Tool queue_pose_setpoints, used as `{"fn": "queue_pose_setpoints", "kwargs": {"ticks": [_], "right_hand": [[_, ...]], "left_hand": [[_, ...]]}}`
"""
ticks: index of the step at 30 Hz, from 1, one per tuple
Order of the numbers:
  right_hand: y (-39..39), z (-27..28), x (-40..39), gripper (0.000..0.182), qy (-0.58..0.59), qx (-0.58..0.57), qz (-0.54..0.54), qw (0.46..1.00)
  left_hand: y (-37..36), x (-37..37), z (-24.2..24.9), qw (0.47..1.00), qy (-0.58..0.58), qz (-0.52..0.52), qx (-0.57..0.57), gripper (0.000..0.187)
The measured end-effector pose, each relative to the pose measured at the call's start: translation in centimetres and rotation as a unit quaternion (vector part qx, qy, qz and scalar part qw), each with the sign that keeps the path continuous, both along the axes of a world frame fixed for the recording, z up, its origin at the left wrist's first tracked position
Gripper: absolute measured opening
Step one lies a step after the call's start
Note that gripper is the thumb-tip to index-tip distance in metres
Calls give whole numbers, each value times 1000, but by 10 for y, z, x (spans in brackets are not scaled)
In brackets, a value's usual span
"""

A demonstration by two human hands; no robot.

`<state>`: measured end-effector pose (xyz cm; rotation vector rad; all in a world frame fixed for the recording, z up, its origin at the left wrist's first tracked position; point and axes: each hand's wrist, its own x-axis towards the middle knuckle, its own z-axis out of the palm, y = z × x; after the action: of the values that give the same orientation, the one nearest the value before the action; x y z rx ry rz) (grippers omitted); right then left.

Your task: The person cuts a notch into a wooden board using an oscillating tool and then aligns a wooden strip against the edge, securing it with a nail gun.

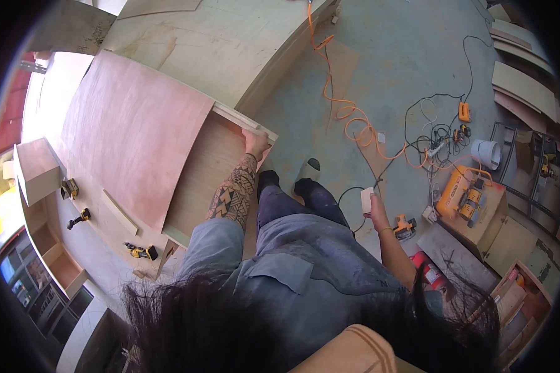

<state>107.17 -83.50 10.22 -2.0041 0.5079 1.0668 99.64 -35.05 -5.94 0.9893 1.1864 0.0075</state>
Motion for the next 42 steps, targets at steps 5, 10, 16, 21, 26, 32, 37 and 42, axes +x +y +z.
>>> {"fn": "queue_pose_setpoints", "kwargs": {"ticks": [5,10,16,21,26,32,37,42], "right_hand": [[-1,-10,-1,52,-8,-2,20,1000],[-2,-10,-4,52,-1,-3,19,1000],[8,4,0,57,6,-15,25,1000],[18,3,10,58,21,-5,23,1000],[76,18,11,53,2,18,48,999],[161,-2,-12,54,-25,110,29,993],[257,9,-48,47,-78,126,273,951],[315,30,-83,35,-33,170,479,861]], "left_hand": [[0,4,9,1000,4,-6,-18,88],[-2,7,47,1000,16,-1,-1,82],[1,5,35,996,26,33,-84,80],[3,-19,18,998,56,1,20,93],[1,-100,7,988,86,-88,97,95],[13,-250,66,932,215,-245,157,70],[3,-350,92,934,266,-161,174,62],[-39,-360,127,986,90,58,127,66]]}}
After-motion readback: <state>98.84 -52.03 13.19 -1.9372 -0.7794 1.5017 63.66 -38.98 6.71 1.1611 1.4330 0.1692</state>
